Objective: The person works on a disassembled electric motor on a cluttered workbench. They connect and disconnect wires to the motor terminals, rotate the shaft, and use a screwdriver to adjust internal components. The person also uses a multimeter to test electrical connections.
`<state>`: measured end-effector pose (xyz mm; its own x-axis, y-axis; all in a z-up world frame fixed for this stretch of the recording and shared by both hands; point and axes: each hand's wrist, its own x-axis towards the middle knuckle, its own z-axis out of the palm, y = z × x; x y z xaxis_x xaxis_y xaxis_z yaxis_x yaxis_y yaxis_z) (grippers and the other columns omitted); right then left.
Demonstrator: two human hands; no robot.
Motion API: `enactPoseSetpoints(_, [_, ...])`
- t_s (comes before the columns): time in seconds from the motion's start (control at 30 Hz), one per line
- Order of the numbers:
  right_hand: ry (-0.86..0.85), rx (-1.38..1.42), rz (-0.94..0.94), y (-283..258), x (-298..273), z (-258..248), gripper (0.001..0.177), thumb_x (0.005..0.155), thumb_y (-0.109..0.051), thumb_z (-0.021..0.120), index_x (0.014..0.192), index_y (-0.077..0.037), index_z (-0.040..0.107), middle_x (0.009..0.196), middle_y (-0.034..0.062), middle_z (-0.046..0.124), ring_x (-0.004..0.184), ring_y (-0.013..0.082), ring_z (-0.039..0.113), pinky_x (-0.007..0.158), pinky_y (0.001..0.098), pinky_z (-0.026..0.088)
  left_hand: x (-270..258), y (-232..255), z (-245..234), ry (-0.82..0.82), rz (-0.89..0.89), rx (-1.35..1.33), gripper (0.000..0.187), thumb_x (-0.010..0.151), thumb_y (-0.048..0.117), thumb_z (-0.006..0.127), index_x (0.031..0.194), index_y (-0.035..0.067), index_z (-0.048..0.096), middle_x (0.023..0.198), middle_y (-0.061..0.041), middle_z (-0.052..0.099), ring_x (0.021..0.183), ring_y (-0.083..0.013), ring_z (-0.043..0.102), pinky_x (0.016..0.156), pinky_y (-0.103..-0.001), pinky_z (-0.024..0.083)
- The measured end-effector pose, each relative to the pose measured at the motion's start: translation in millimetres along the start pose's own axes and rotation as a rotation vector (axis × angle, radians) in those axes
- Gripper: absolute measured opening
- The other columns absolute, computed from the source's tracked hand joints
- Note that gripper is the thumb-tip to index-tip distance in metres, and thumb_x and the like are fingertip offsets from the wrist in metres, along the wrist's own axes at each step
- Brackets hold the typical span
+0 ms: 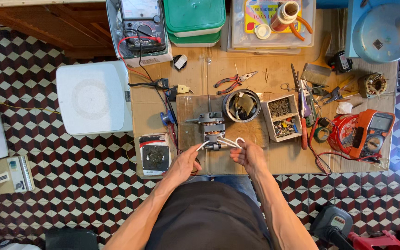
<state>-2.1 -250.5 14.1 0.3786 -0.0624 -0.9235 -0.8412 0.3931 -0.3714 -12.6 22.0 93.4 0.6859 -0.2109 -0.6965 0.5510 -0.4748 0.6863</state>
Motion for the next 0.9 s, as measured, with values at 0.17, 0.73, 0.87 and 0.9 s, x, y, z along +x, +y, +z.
enactPoseSetpoints(0.17, [-0.132,0.112,0.188,6.2,14.1,-1.3,0.021,0.099,-0.017,0.05,0.114,-0.006,0.06,0.08,0.0174,0.07,0.063,0.0249,0.069,0.054,0.0316,0.056,8.7,-22.1,-0.4,0.15,0.152,0.224,0.03,0.104,0.024,0.048,0.128,0.014,0.063,0.087,-0.01,0.074,0.071,-0.0251,0.071,0.066,-0.039,0.056])
enactPoseSetpoints(0.73, [-0.216,0.214,-0.24,-13.5,18.0,20.6,0.023,0.106,-0.024,0.052,0.119,-0.007,0.057,0.087,0.0113,0.068,0.073,0.02,0.067,0.063,0.0304,0.055,43.8,-3.0,36.6,-0.334,0.021,-0.202,0.079,0.089,0.008,0.055,0.156,-0.006,0.014,0.088,-0.014,0.077,0.071,-0.0179,0.073,0.064,-0.03,0.059])
enactPoseSetpoints(0.87, [-0.225,0.372,-0.174,-13.5,2.0,34.9,0.033,0.106,-0.035,0.047,0.123,-0.008,0.056,0.088,0.0123,0.07,0.075,0.0213,0.068,0.067,0.032,0.054,49.3,-9.3,51.5,-0.282,-0.166,-0.423,0.076,0.09,0.008,0.056,0.152,-0.001,0.015,0.087,-0.019,0.075,0.069,-0.0224,0.072,0.061,-0.033,0.059])
enactPoseSetpoints(0.9, [-0.211,0.418,-0.182,-10.1,-8.0,37.7,0.038,0.105,-0.039,0.044,0.121,-0.006,0.054,0.091,0.0143,0.071,0.078,0.0223,0.069,0.07,0.0327,0.056,50.0,-13.9,51.4,-0.256,-0.16,-0.434,0.069,0.09,0.009,0.057,0.15,-0.002,0.024,0.087,-0.018,0.075,0.069,-0.0221,0.072,0.06,-0.033,0.059])
